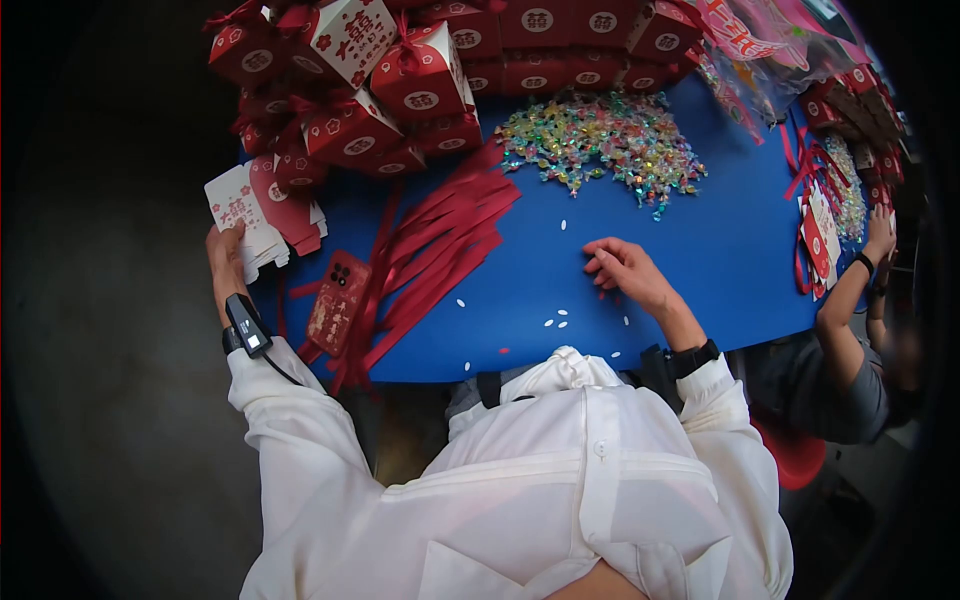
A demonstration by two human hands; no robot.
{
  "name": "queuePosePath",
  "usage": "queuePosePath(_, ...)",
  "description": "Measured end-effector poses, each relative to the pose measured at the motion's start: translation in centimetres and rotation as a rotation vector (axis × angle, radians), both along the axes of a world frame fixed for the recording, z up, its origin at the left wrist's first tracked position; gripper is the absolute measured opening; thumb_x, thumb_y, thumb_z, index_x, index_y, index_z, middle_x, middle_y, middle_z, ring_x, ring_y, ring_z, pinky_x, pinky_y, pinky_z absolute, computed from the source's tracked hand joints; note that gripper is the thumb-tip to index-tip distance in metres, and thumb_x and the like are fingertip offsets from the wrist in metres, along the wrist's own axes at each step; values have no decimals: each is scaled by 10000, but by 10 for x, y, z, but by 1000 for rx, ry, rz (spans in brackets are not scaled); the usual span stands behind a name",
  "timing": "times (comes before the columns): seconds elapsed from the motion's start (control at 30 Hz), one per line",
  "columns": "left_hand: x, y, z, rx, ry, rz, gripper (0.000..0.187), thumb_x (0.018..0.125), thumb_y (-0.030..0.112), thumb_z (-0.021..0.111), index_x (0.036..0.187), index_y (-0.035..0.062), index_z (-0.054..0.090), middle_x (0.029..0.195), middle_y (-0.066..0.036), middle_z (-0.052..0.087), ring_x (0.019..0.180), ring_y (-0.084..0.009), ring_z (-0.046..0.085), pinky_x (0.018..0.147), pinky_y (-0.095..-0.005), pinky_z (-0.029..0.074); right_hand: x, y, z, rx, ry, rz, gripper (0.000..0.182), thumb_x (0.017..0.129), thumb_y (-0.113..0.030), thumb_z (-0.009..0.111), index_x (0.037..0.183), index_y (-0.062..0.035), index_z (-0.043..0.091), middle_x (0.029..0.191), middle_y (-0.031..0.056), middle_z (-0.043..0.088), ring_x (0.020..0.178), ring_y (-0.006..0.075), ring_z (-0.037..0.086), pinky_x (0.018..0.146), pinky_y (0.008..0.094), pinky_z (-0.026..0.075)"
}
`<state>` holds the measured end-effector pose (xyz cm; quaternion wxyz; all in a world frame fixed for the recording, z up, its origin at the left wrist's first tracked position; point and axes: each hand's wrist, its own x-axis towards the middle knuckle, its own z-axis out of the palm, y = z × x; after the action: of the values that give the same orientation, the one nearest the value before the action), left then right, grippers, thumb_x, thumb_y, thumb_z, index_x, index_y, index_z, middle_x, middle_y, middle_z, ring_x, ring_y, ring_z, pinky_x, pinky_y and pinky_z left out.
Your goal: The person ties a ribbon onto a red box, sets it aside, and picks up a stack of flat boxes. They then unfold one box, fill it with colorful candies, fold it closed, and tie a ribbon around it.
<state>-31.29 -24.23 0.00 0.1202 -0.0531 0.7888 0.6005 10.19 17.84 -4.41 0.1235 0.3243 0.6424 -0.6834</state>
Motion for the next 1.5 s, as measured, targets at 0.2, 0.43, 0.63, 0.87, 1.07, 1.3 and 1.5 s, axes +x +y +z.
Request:
queuePosePath(0.2,-15,-55,-8,1,235,151,305,828,-20,604,1119,-60,523,1004,-139,651,828,-204,641,761,-335,514,0,1,0,3,-11,-3,296,973,-196,442,1170,-10,560,934,64,614,734,99,555,645,257,517)
queuePosePath(0.43,37,-96,-19,521,-80,164,336,921,33,502,1254,2,477,1205,-141,582,1087,-259,581,956,-389,464,2,1,-3,-7,12,-23,290,977,-200,442,1157,-10,569,901,60,610,712,93,555,623,254,517)
queuePosePath(0.63,101,-55,-48,710,-270,-3,371,936,33,468,1305,21,435,1244,-129,565,1127,-270,563,997,-443,447,-1,0,-1,26,1,6,301,970,-232,467,1155,-20,575,903,47,622,719,86,552,613,241,498)
queuePosePath(0.87,153,21,-72,962,-518,-329,446,898,18,517,1329,25,403,1262,-138,552,1133,-269,568,970,-424,474,-17,-26,17,-50,82,186,349,925,-272,577,1153,-8,582,931,37,629,793,89,558,715,238,470)
queuePosePath(1.07,182,66,-94,960,-695,-399,449,911,34,487,1346,16,381,1291,-151,532,1166,-283,546,1010,-424,434,-40,-56,33,-216,235,387,452,884,-327,644,1185,-2,553,952,49,618,819,104,567,731,243,476)
queuePosePath(1.3,199,122,-76,844,-728,-456,324,961,65,426,1279,12,449,1234,-123,569,1126,-212,564,991,-357,445,-58,-71,45,-268,275,361,452,909,-386,591,1156,-9,555,958,72,633,787,129,590,705,260,490)
queuePosePath(1.5,198,141,-77,881,-783,-492,320,970,84,406,1280,12,443,1233,-128,565,1133,-220,557,999,-365,435,-59,-62,47,-318,395,277,411,939,-380,540,1123,-14,565,919,57,623,762,116,584,700,258,491)
